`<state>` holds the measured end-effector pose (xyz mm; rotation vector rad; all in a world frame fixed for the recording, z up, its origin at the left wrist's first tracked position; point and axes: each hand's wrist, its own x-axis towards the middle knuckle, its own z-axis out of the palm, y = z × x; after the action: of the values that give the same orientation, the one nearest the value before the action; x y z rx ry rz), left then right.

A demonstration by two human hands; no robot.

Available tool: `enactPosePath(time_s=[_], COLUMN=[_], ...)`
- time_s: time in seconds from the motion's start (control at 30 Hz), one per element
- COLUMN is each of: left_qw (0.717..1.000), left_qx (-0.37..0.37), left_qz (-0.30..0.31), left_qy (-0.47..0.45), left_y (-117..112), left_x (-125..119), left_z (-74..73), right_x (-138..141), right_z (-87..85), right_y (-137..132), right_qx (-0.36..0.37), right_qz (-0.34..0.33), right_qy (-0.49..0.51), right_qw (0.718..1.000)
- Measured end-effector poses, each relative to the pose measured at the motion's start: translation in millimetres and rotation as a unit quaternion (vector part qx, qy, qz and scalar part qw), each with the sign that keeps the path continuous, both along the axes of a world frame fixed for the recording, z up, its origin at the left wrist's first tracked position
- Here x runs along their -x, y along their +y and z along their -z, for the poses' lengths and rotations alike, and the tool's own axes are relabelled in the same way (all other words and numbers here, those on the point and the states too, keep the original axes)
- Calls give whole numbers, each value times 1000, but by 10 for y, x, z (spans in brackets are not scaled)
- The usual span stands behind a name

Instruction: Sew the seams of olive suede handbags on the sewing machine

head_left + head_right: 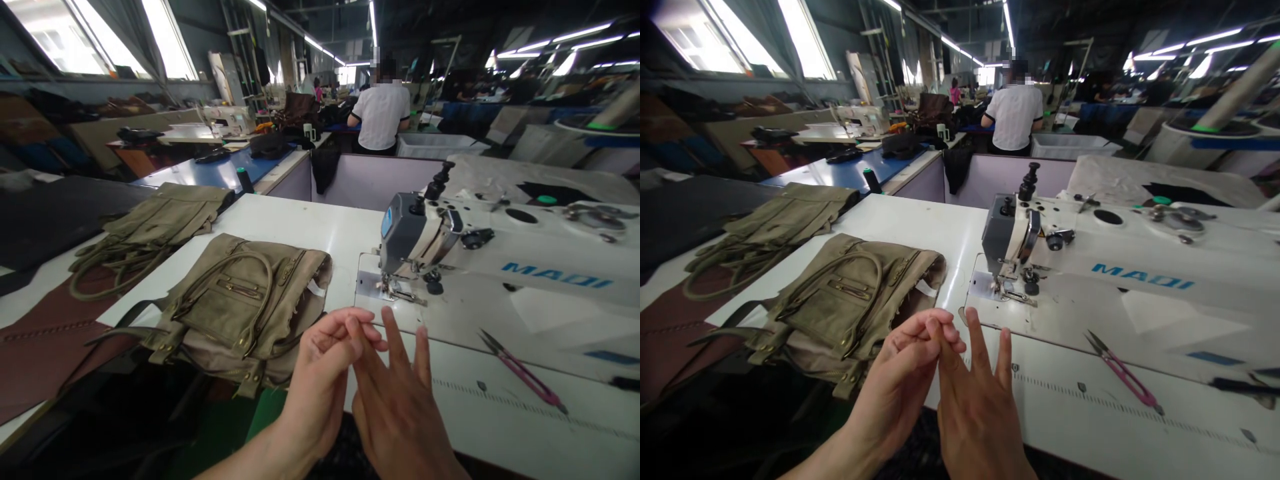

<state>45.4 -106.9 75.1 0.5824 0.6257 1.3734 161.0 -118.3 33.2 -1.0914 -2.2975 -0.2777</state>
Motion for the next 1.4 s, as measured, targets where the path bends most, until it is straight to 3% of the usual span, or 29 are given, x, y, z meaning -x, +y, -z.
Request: enactPosePath(time_s=[0.8,1.03,1.4], left_qw=[993,994,992], left_qx=[41,52,81], left_qz=[12,0,5], left_qy=[-110,-96,-93], left_y=[-130,-111,-146], left_x=[8,9,-9], left_z=[7,41,90], right_x=[14,20,-18], right_z=[-97,-51,-68], right_y=[-66,-61,-93], right_qx=[11,-17,41], right_qz=[-25,-18,-46], right_qy=[-58,-95,-52], right_qw=[998,995,997])
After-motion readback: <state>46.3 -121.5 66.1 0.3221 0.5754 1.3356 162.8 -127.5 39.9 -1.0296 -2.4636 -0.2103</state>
